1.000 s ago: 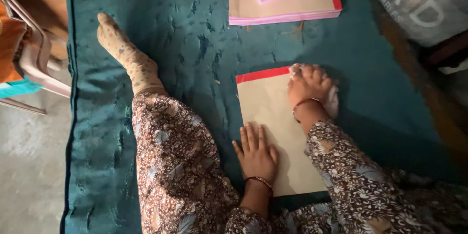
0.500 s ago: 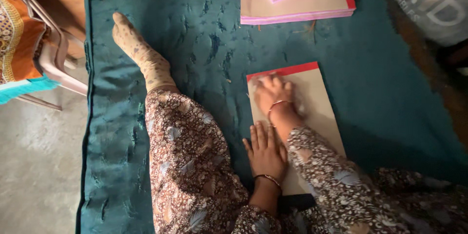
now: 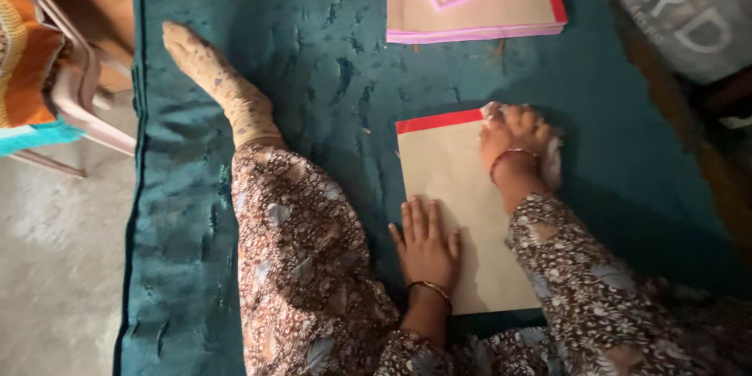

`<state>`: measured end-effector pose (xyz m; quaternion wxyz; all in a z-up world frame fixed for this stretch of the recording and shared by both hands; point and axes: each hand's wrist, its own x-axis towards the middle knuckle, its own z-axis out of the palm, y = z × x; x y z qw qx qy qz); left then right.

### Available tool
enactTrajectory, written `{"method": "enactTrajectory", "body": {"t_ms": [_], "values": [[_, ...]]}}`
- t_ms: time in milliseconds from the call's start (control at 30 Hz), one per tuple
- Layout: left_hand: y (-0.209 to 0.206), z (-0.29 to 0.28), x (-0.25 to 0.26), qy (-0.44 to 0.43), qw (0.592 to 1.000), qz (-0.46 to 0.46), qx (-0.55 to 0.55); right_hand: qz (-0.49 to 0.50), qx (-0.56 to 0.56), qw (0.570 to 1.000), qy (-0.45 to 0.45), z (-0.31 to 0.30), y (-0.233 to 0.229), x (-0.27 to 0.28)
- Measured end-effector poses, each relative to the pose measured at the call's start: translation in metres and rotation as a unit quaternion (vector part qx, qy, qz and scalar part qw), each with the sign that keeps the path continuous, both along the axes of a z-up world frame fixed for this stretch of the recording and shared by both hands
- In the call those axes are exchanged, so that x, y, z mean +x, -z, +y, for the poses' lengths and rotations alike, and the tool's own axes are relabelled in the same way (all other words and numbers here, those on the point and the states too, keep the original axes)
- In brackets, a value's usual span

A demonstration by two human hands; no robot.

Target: The person wipes the covers of notebooks using a cloth and applies a red adhesive strip to the spine of a notebook.

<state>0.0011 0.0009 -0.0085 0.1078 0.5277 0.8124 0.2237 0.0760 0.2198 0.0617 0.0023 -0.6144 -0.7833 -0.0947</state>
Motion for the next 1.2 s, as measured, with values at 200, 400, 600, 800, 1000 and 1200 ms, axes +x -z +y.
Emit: {"method": "enactTrajectory", "body": {"t_ms": [200, 400, 600, 800, 1000, 1200], "values": [[0.012, -0.003, 0.002, -0.058, 0.998, -0.018, 0.03, 0.017, -0.003, 0.993, -0.116, -0.015, 0.027, -0.041], [0.002, -0.001, -0.004, -0.04, 0.999, 0.005, 0.018, 0.055, -0.044, 0.976, -0.205, -0.047, 0.04, -0.104], [-0.001, 0.0, -0.001, -0.051, 0.999, 0.012, -0.003, 0.054, -0.029, 0.973, -0.221, -0.036, 0.035, -0.094], [-0.011, 0.001, -0.001, -0.049, 0.999, -0.009, -0.002, 0.049, 0.005, 0.993, -0.109, -0.004, 0.027, -0.033], [-0.008, 0.002, 0.0, -0.059, 0.998, -0.014, -0.012, 0.01, 0.027, 0.997, -0.071, -0.01, 0.014, 0.006], [0.024, 0.002, -0.003, -0.063, 0.995, -0.002, 0.082, 0.033, -0.064, 0.987, -0.142, -0.086, -0.006, 0.0]]}}
